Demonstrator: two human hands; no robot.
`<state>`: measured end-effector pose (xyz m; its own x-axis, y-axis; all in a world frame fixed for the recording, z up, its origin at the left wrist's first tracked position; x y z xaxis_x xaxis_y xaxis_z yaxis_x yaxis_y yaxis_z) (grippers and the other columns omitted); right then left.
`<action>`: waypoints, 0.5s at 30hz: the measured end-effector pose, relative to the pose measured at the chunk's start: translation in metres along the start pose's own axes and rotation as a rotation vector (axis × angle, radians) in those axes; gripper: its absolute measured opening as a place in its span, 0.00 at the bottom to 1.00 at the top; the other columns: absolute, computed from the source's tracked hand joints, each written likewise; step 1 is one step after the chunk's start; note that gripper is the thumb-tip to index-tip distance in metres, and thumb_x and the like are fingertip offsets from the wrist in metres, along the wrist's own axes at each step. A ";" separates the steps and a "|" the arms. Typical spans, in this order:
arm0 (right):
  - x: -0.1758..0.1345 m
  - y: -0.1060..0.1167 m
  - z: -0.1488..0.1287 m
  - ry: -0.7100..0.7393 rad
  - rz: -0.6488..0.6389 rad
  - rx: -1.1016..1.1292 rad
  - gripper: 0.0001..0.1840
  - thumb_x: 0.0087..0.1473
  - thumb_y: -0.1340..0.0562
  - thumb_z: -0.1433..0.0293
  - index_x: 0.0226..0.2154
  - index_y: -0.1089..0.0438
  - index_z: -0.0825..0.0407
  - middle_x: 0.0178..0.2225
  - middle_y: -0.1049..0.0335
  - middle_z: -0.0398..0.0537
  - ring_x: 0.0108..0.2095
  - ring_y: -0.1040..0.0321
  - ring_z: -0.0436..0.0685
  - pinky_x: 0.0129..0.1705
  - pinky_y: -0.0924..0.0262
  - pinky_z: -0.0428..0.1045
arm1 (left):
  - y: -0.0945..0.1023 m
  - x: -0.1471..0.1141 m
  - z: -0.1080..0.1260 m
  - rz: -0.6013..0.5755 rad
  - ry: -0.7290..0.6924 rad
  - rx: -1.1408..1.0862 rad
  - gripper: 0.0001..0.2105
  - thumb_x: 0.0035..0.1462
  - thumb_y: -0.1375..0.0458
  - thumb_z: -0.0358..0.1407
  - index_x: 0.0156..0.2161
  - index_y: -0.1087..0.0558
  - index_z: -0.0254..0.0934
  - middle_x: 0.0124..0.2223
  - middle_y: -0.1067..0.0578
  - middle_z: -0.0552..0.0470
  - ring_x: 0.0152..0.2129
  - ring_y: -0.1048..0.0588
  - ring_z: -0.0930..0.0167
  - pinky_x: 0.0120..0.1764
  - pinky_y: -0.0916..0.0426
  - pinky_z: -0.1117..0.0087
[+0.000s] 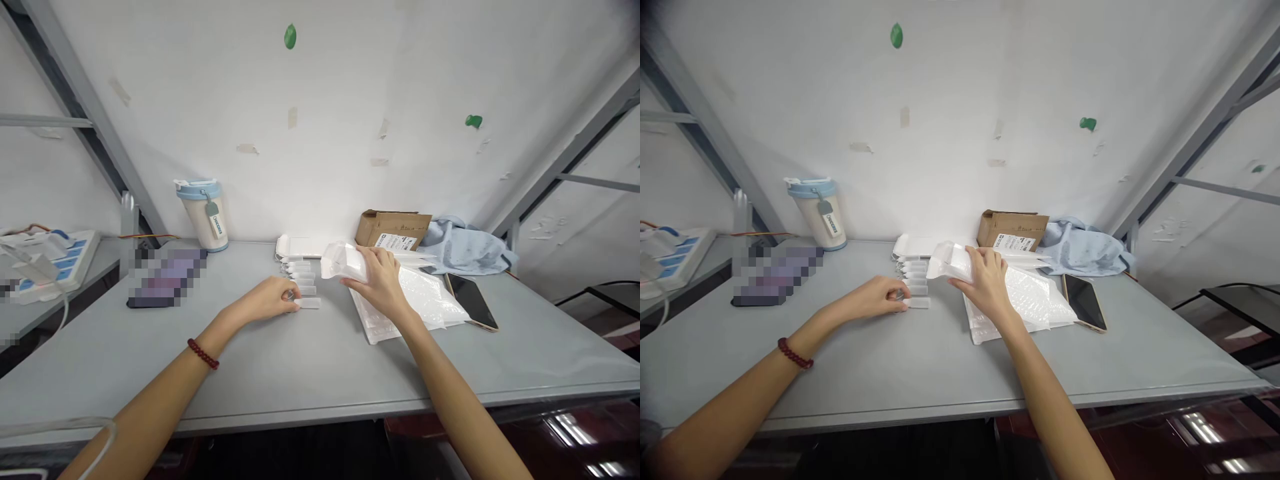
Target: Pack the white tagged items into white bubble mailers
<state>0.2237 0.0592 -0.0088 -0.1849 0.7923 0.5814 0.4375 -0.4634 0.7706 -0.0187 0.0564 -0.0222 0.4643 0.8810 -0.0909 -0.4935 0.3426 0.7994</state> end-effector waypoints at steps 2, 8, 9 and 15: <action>0.000 0.000 0.001 0.005 0.002 -0.005 0.31 0.49 0.39 0.52 0.53 0.42 0.46 0.46 0.41 0.53 0.50 0.46 0.65 0.51 0.51 0.60 | -0.003 0.000 0.002 -0.008 -0.009 0.028 0.10 0.47 0.44 0.41 0.32 0.26 0.37 0.22 0.36 0.57 0.20 0.38 0.73 0.24 0.47 0.73; -0.001 0.000 0.003 -0.009 -0.041 -0.007 0.31 0.49 0.39 0.52 0.52 0.42 0.46 0.47 0.41 0.53 0.50 0.45 0.65 0.51 0.50 0.60 | -0.005 -0.004 0.009 -0.114 0.001 -0.041 0.10 0.46 0.43 0.41 0.31 0.26 0.36 0.22 0.36 0.58 0.19 0.38 0.75 0.22 0.47 0.74; -0.001 0.000 0.002 -0.011 -0.051 -0.010 0.31 0.49 0.39 0.52 0.52 0.42 0.46 0.48 0.41 0.53 0.50 0.46 0.65 0.51 0.50 0.60 | -0.003 -0.005 0.011 -0.122 0.003 -0.069 0.10 0.46 0.42 0.41 0.31 0.26 0.36 0.22 0.35 0.58 0.19 0.38 0.75 0.22 0.47 0.74; -0.001 0.001 -0.001 -0.002 -0.120 -0.015 0.31 0.49 0.39 0.52 0.52 0.42 0.46 0.47 0.41 0.53 0.51 0.46 0.65 0.52 0.51 0.60 | 0.017 -0.011 0.019 -0.029 -0.094 -0.247 0.11 0.49 0.42 0.44 0.29 0.27 0.36 0.24 0.31 0.56 0.23 0.35 0.74 0.26 0.43 0.74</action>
Point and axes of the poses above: each hand's wrist, its own x-axis towards the middle knuckle, its own y-axis out of the back of the hand, z = x × y, the point moved 2 cm from there along x, towards the middle knuckle
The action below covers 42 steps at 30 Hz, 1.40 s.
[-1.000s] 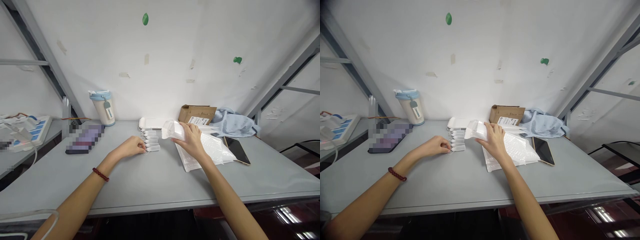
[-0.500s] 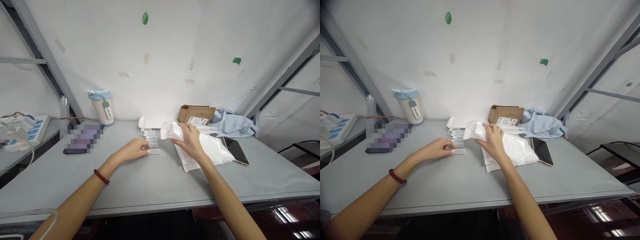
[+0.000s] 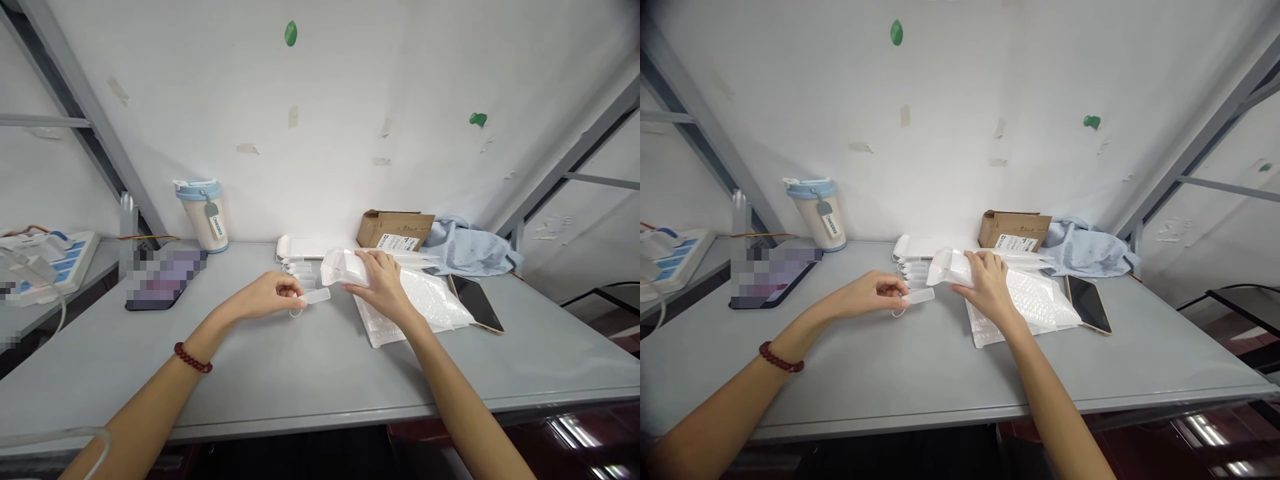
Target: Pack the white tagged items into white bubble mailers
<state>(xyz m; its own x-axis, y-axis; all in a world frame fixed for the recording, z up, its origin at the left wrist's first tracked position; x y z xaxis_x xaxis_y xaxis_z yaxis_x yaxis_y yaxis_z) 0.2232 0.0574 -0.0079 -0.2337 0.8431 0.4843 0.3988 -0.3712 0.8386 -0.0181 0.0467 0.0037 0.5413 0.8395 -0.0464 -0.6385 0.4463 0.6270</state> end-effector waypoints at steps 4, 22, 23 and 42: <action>0.000 0.001 0.004 0.013 0.008 -0.014 0.29 0.50 0.39 0.54 0.52 0.42 0.46 0.47 0.41 0.53 0.49 0.45 0.65 0.50 0.50 0.60 | 0.009 -0.002 -0.002 0.071 0.045 -0.107 0.13 0.49 0.42 0.47 0.31 0.28 0.37 0.30 0.27 0.54 0.23 0.31 0.74 0.27 0.39 0.73; -0.003 -0.004 0.007 0.018 -0.049 -0.185 0.27 0.48 0.36 0.59 0.50 0.38 0.47 0.43 0.37 0.53 0.46 0.43 0.65 0.48 0.49 0.59 | -0.001 0.002 -0.009 0.159 0.088 -0.169 0.13 0.48 0.41 0.45 0.32 0.28 0.35 0.26 0.28 0.53 0.22 0.32 0.74 0.25 0.36 0.73; -0.003 -0.004 0.005 0.031 -0.059 -0.173 0.27 0.48 0.36 0.59 0.50 0.38 0.46 0.44 0.37 0.53 0.47 0.43 0.64 0.48 0.49 0.59 | -0.001 0.002 -0.009 0.161 0.089 -0.166 0.13 0.48 0.41 0.45 0.32 0.28 0.35 0.26 0.28 0.53 0.23 0.32 0.73 0.25 0.36 0.73; -0.007 -0.008 -0.011 0.155 -0.213 -0.030 0.32 0.43 0.32 0.58 0.50 0.38 0.46 0.44 0.37 0.50 0.47 0.42 0.61 0.50 0.47 0.58 | -0.011 0.006 -0.009 0.166 0.095 -0.012 0.15 0.48 0.43 0.47 0.29 0.27 0.35 0.25 0.29 0.54 0.21 0.35 0.73 0.24 0.43 0.73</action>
Point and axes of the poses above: each hand's wrist, its own x-axis towards the middle knuckle, its own y-axis out of the back of the hand, z = x × y, the point moved 2 cm from there along x, towards the middle knuckle
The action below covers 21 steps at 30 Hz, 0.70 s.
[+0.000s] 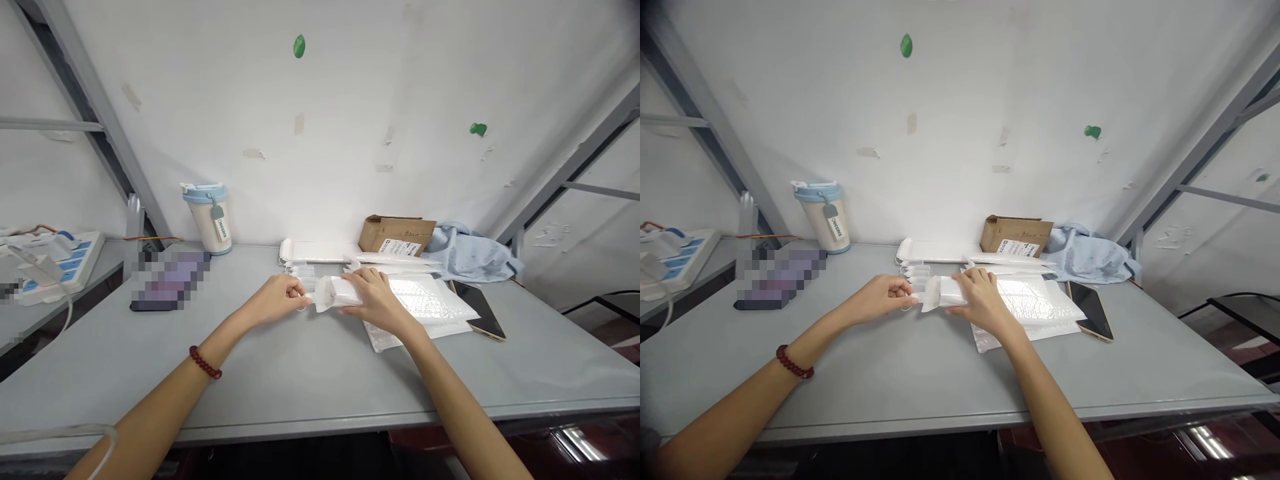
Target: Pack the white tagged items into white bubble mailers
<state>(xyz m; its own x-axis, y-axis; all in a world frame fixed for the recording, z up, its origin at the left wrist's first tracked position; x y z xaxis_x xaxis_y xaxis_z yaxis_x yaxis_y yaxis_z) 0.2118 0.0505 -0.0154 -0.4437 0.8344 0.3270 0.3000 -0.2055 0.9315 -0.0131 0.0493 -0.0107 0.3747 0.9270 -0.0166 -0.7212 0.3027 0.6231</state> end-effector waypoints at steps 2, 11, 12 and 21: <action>-0.001 -0.001 -0.004 0.016 -0.008 0.021 0.32 0.43 0.31 0.58 0.50 0.38 0.45 0.44 0.37 0.50 0.46 0.42 0.61 0.49 0.46 0.58 | -0.001 -0.001 0.002 -0.029 -0.006 -0.026 0.15 0.48 0.43 0.47 0.29 0.27 0.35 0.24 0.30 0.55 0.20 0.35 0.74 0.24 0.42 0.73; -0.004 -0.007 -0.020 0.103 -0.012 0.028 0.32 0.41 0.30 0.58 0.49 0.36 0.46 0.44 0.37 0.50 0.46 0.41 0.61 0.48 0.43 0.58 | -0.024 -0.004 0.009 -0.122 0.072 -0.114 0.15 0.50 0.45 0.45 0.31 0.25 0.34 0.16 0.34 0.57 0.12 0.39 0.76 0.18 0.44 0.74; -0.004 -0.007 -0.020 0.102 -0.014 0.037 0.32 0.41 0.30 0.58 0.49 0.36 0.46 0.44 0.37 0.50 0.45 0.41 0.61 0.48 0.43 0.58 | -0.026 -0.004 0.010 -0.079 0.044 -0.101 0.14 0.50 0.46 0.44 0.29 0.25 0.34 0.17 0.34 0.57 0.13 0.39 0.76 0.18 0.45 0.74; -0.003 -0.006 -0.018 0.075 -0.050 0.070 0.33 0.40 0.29 0.58 0.49 0.35 0.48 0.42 0.36 0.50 0.45 0.41 0.61 0.49 0.44 0.58 | -0.037 -0.002 0.001 -0.220 0.036 -0.092 0.12 0.52 0.49 0.40 0.25 0.31 0.34 0.23 0.30 0.54 0.14 0.36 0.76 0.20 0.41 0.74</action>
Point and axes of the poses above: each hand's wrist, its own x-axis towards the middle knuckle, its own y-axis out of the back of the hand, z = x × y, the point moved 2 cm from there along x, towards the middle knuckle
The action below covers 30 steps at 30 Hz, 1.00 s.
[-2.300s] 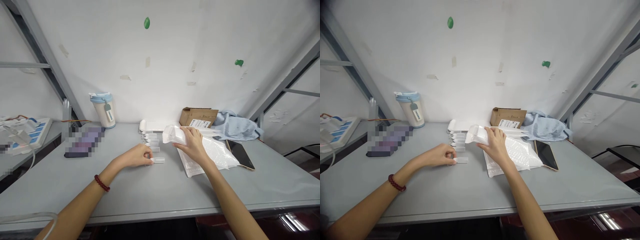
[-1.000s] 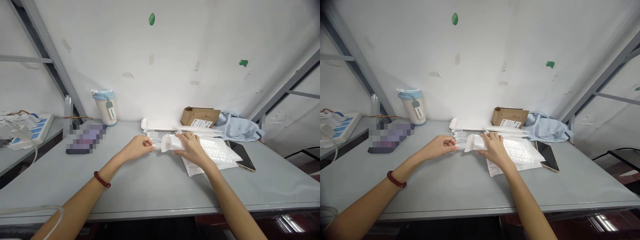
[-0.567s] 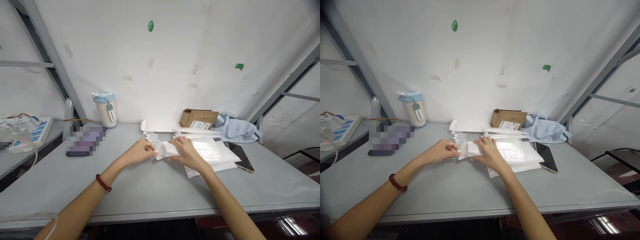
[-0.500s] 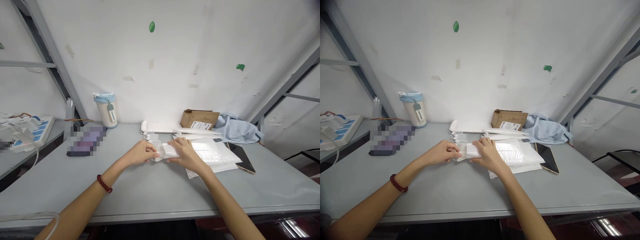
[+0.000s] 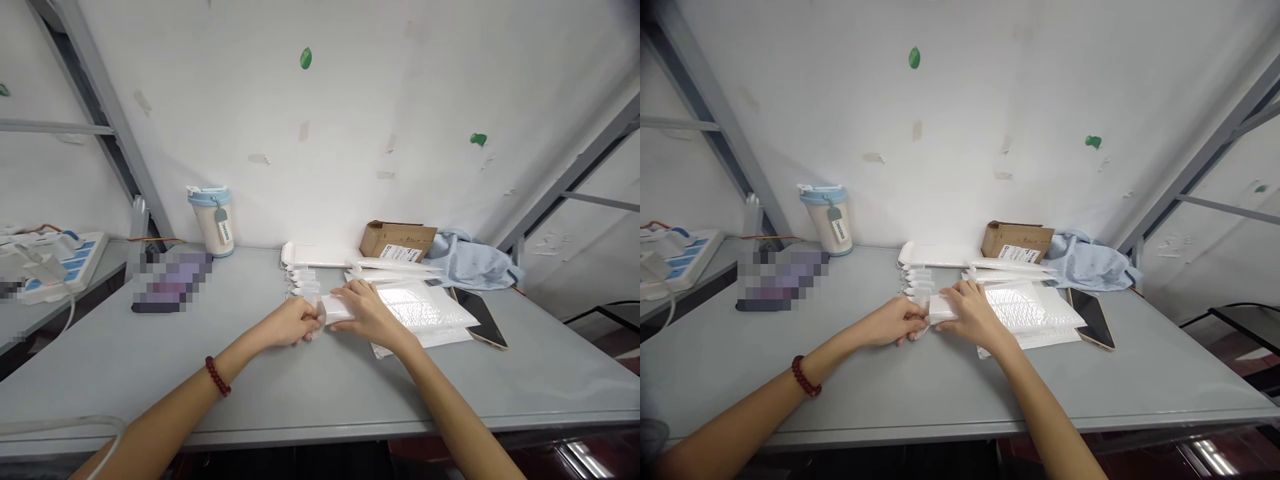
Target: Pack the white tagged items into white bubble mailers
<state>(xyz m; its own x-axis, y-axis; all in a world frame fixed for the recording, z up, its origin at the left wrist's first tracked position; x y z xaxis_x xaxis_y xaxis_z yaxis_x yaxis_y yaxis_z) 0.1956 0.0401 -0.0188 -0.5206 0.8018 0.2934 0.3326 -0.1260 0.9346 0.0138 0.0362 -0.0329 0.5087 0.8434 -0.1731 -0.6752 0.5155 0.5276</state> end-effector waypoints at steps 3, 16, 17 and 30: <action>0.000 0.003 -0.001 0.007 -0.028 0.027 0.32 0.40 0.29 0.58 0.48 0.35 0.48 0.42 0.36 0.49 0.45 0.41 0.60 0.49 0.44 0.57 | 0.000 -0.001 0.000 -0.055 0.031 -0.044 0.11 0.50 0.48 0.39 0.28 0.29 0.33 0.22 0.31 0.55 0.13 0.38 0.77 0.18 0.42 0.75; -0.002 0.011 0.005 0.011 -0.254 0.202 0.29 0.41 0.31 0.57 0.47 0.32 0.48 0.42 0.32 0.48 0.47 0.39 0.61 0.50 0.47 0.55 | -0.033 -0.001 0.012 0.113 -0.044 0.042 0.11 0.48 0.53 0.31 0.17 0.38 0.36 0.14 0.38 0.58 0.11 0.41 0.78 0.19 0.48 0.76; -0.002 0.011 0.004 0.013 -0.263 0.197 0.29 0.41 0.31 0.57 0.47 0.32 0.48 0.42 0.32 0.48 0.47 0.39 0.61 0.50 0.48 0.56 | -0.034 -0.001 0.011 0.118 -0.041 0.069 0.11 0.48 0.53 0.30 0.17 0.38 0.36 0.15 0.36 0.57 0.11 0.41 0.78 0.19 0.48 0.76; -0.001 0.009 0.002 0.035 -0.344 0.140 0.33 0.40 0.30 0.56 0.49 0.34 0.49 0.43 0.31 0.50 0.47 0.37 0.61 0.50 0.48 0.56 | -0.020 -0.009 0.008 -0.126 -0.100 0.044 0.10 0.50 0.50 0.34 0.26 0.28 0.35 0.21 0.27 0.55 0.14 0.33 0.76 0.22 0.40 0.76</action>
<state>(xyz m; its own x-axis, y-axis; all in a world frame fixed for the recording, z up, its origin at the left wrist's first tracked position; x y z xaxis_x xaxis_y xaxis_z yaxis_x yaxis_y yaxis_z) 0.2007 0.0392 -0.0110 -0.6463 0.7627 -0.0238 0.2365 0.2299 0.9440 0.0271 0.0171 -0.0356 0.6403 0.7518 -0.1574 -0.5797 0.6074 0.5432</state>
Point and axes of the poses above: each hand's wrist, its own x-axis towards the middle knuckle, its own y-axis out of the back of the hand, z = x × y, the point moved 2 cm from there along x, towards the middle knuckle
